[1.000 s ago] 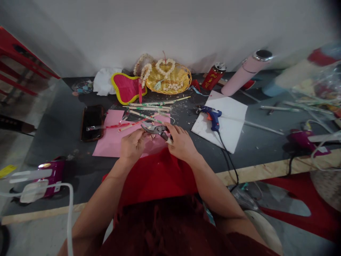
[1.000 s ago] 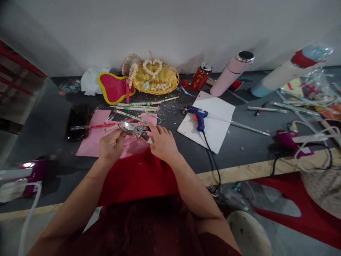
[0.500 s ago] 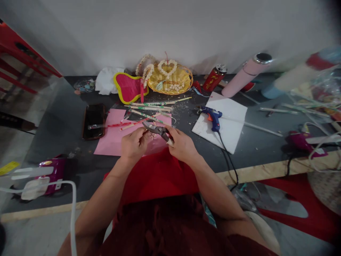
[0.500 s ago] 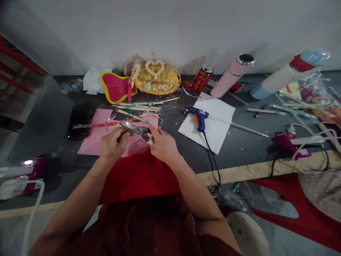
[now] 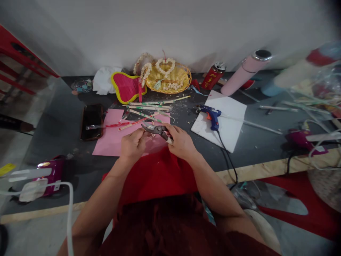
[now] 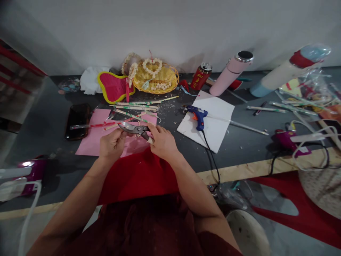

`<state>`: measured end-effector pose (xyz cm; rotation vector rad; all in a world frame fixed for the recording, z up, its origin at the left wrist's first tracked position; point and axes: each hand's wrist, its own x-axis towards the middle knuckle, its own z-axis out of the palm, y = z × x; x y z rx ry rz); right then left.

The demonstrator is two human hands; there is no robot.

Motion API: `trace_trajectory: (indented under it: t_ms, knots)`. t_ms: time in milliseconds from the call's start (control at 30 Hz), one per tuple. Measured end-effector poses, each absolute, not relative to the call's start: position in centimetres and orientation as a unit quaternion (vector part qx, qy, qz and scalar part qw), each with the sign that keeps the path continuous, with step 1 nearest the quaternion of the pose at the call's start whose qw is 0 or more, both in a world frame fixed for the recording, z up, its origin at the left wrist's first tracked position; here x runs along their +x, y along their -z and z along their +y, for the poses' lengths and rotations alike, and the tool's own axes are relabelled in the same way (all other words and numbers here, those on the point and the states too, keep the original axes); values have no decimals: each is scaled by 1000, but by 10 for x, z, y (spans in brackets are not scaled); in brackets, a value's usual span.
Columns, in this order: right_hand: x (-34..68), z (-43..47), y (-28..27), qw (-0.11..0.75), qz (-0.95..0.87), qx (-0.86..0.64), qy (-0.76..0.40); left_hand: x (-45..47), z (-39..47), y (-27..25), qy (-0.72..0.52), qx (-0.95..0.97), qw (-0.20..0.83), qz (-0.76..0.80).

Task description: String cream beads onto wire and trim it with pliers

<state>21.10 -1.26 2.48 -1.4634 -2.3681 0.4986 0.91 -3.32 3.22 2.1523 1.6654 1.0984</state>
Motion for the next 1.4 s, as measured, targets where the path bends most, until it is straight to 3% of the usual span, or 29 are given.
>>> trace_trajectory:
  t_ms: [233,500,1067,1400]
  knots:
    - [206,-20,-28,139,-819,-531,-168,10,-37,-37,-391,716,117,567]
    - [207,-17,-26,152,-826,-516,-165,8,-34,-29,-378,721,65,577]
    - [209,-15,-24,168,-822,-514,-179,11,-34,-32,-392,730,92,553]
    - [208,-16,-22,176,-815,-517,-193,10,-34,-30,-398,708,37,582]
